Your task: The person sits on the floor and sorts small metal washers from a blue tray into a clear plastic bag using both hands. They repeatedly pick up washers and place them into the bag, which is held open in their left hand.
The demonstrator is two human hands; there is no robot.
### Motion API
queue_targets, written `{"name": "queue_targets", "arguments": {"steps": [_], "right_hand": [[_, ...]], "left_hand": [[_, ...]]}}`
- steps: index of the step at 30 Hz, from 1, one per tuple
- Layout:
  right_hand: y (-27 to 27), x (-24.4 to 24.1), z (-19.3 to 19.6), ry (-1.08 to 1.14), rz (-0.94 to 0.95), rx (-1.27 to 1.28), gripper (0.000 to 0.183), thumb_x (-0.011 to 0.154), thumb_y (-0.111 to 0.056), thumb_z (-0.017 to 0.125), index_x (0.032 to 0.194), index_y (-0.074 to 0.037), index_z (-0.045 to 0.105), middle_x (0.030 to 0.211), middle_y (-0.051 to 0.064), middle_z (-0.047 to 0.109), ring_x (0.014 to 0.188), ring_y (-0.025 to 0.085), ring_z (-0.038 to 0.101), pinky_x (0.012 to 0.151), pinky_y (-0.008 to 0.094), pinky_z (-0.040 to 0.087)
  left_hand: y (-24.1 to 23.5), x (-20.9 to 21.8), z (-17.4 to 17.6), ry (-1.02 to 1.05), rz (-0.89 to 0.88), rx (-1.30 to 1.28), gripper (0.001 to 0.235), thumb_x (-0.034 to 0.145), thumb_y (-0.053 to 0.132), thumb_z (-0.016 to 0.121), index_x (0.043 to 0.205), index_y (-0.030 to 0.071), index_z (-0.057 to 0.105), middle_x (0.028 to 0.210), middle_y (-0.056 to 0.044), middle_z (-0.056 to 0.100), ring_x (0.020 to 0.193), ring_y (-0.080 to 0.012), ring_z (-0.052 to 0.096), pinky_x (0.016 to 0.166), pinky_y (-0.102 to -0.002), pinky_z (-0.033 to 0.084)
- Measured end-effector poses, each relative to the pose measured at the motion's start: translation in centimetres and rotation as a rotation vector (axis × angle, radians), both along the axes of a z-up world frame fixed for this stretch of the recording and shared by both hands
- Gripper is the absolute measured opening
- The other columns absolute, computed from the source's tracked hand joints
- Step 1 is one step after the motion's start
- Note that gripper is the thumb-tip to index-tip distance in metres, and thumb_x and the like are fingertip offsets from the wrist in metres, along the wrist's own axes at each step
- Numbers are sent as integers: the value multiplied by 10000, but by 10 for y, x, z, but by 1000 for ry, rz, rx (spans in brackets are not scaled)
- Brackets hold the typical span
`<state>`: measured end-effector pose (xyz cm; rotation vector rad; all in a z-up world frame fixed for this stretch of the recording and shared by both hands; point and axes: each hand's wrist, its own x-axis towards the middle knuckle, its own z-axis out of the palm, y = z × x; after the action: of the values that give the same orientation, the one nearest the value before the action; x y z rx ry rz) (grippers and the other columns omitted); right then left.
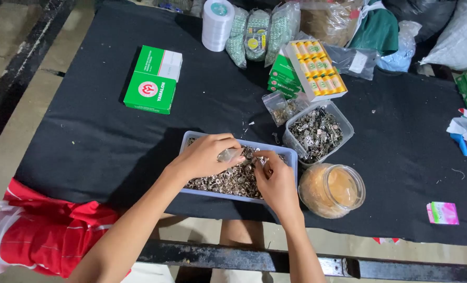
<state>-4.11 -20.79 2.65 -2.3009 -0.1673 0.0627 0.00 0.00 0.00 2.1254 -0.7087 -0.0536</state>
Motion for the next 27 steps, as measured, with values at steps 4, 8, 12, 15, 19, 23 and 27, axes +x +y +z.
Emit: {"name": "queue_targets", "arguments": {"steps": [4, 8, 12, 15, 19, 23, 27], "right_hand": [[-7, 1, -11, 8, -17, 49, 193, 916, 13, 596, 1038, -38, 736, 501, 62, 456, 470, 171, 462, 536, 325, 426], [-7, 3, -12, 41, 75, -23, 194, 844, -50, 669, 994, -113, 776, 500, 18, 409, 446, 172, 450, 521, 339, 429], [-8, 6, -8, 73, 110, 105, 302, 849, -9, 587, 1094, -61, 755, 534, 93, 463, 517, 212, 475, 572, 376, 460], [-7, 6, 10, 119, 234, 71, 437, 947, 10, 369, 1280, 2, 652, 928, 271, 692, 860, 447, 679, 823, 508, 542], [-5, 4, 8, 58, 263, 50, 368, 984, 56, 387, 1247, 48, 644, 951, 255, 674, 889, 431, 690, 819, 491, 550], [-5, 4, -4, 23, 140, 210, 329, 957, 63, 549, 1264, -6, 644, 993, 219, 764, 806, 297, 749, 764, 432, 593], [-6, 6, -10, -2, 43, 229, 194, 924, -36, 711, 1111, -28, 760, 958, 170, 816, 823, 298, 807, 733, 379, 648]], "left_hand": [[-2, 2, -6, -27, 22, 20, 255, 942, 347, 640, 1020, 111, 695, 969, -111, 709, 906, -374, 703, 753, -460, 600], [-1, 0, -5, -5, 51, 49, 249, 925, 357, 653, 1022, 129, 636, 933, -124, 702, 863, -386, 707, 720, -469, 595], [-1, 2, -12, 6, 81, 82, 220, 958, 343, 616, 1012, 140, 550, 875, -155, 698, 804, -413, 707, 666, -474, 577], [-2, 3, -14, -19, 100, 89, 202, 953, 336, 640, 975, 142, 589, 876, -160, 720, 797, -387, 717, 656, -443, 583], [-4, 1, -9, -48, 90, 97, 221, 940, 366, 637, 987, 151, 612, 903, -138, 733, 813, -383, 720, 669, -443, 589], [-5, 0, -3, -57, 87, 113, 221, 930, 362, 651, 998, 152, 649, 939, -130, 744, 843, -376, 724, 703, -439, 602], [-5, 1, -3, -33, 85, 118, 183, 934, 358, 662, 971, 181, 683, 906, -97, 742, 840, -306, 723, 742, -379, 596]]}}
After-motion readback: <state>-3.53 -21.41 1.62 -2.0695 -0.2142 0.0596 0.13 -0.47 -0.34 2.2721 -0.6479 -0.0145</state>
